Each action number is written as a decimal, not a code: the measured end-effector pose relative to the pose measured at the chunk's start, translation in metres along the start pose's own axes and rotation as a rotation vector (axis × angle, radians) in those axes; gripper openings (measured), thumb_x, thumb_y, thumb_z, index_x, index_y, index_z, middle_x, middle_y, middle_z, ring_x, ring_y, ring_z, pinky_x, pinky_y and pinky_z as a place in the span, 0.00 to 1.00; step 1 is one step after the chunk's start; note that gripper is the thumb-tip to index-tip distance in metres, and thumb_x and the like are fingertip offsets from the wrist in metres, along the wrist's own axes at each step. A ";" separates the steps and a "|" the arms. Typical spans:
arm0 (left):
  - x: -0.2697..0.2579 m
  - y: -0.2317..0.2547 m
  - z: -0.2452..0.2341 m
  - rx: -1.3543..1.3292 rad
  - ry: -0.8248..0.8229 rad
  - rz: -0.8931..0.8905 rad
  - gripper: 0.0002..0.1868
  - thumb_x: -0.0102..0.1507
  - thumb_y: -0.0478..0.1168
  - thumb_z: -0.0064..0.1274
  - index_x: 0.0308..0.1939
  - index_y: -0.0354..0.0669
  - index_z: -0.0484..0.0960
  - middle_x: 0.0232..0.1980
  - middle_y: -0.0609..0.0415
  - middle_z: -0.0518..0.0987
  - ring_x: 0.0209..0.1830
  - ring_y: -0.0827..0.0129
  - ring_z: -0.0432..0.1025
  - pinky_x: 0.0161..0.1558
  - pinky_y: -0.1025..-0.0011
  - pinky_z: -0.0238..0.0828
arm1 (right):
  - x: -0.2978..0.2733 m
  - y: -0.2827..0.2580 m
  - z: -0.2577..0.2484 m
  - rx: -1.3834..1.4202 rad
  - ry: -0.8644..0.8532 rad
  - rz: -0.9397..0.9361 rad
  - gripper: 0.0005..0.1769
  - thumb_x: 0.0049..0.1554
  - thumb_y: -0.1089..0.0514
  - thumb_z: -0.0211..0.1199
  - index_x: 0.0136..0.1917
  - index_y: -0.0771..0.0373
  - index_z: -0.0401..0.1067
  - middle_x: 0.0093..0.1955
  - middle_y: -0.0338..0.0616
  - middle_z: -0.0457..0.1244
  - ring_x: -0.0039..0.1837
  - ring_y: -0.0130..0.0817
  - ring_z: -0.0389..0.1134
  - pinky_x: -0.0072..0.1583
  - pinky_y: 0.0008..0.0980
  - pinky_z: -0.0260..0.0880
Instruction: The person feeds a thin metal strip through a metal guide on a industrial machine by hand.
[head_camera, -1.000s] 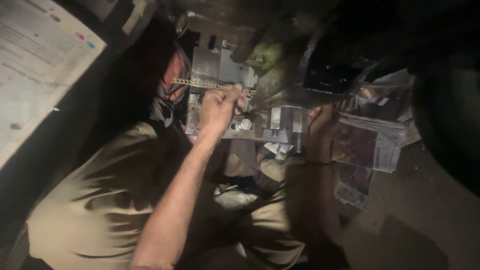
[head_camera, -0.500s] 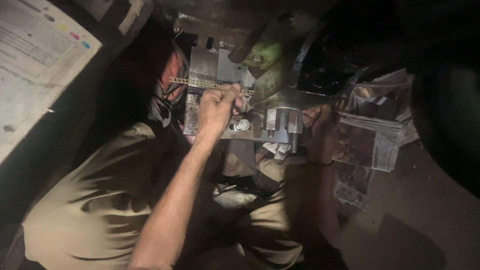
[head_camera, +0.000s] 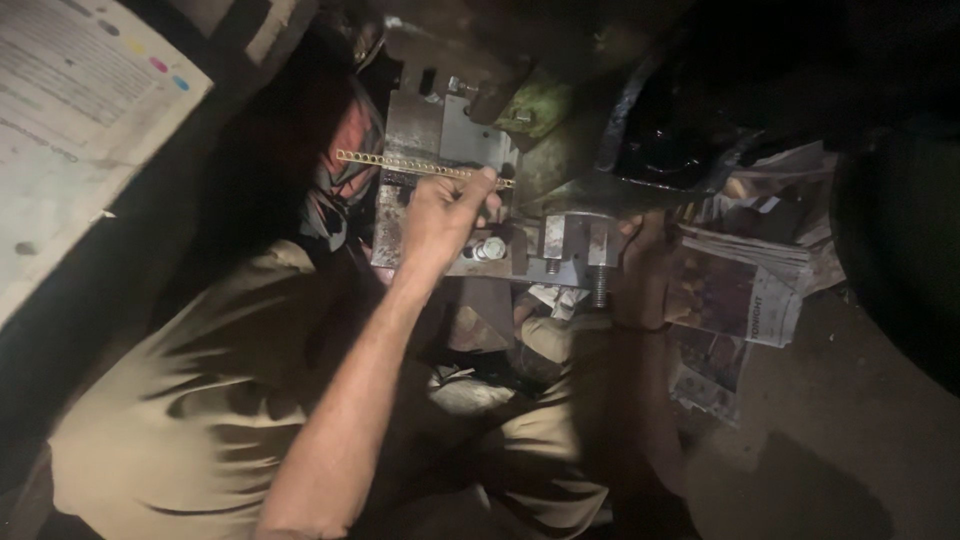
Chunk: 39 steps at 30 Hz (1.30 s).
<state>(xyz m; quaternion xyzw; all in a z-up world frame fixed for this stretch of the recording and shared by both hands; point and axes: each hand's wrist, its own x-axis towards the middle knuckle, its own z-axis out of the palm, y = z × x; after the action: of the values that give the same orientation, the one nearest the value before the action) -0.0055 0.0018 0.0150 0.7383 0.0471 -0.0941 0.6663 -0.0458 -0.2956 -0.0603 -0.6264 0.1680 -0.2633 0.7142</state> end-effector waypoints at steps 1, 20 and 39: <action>0.003 -0.002 0.001 -0.049 -0.013 0.014 0.20 0.66 0.53 0.56 0.30 0.42 0.89 0.23 0.58 0.83 0.20 0.81 0.73 0.26 0.78 0.67 | -0.004 -0.004 -0.001 -0.168 -0.058 -0.169 0.04 0.66 0.62 0.52 0.47 0.62 0.63 0.40 0.40 0.58 0.41 0.28 0.61 0.44 0.28 0.65; -0.002 0.003 -0.001 -0.193 0.018 0.018 0.19 0.67 0.49 0.55 0.28 0.42 0.87 0.26 0.61 0.84 0.21 0.79 0.72 0.27 0.77 0.67 | 0.006 -0.007 0.009 0.078 0.017 0.176 0.08 0.62 0.61 0.53 0.39 0.60 0.64 0.36 0.37 0.59 0.38 0.25 0.59 0.41 0.23 0.60; 0.000 0.002 0.011 -0.191 0.017 0.055 0.19 0.68 0.47 0.55 0.29 0.37 0.86 0.24 0.60 0.80 0.20 0.79 0.69 0.24 0.77 0.65 | 0.010 -0.014 -0.008 0.052 -0.121 0.236 0.15 0.67 0.63 0.47 0.37 0.61 0.62 0.31 0.43 0.63 0.29 0.30 0.63 0.30 0.30 0.65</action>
<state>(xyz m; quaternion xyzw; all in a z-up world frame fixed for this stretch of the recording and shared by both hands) -0.0058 -0.0089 0.0158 0.6732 0.0411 -0.0644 0.7355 -0.0446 -0.3089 -0.0474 -0.5985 0.1902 -0.1434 0.7649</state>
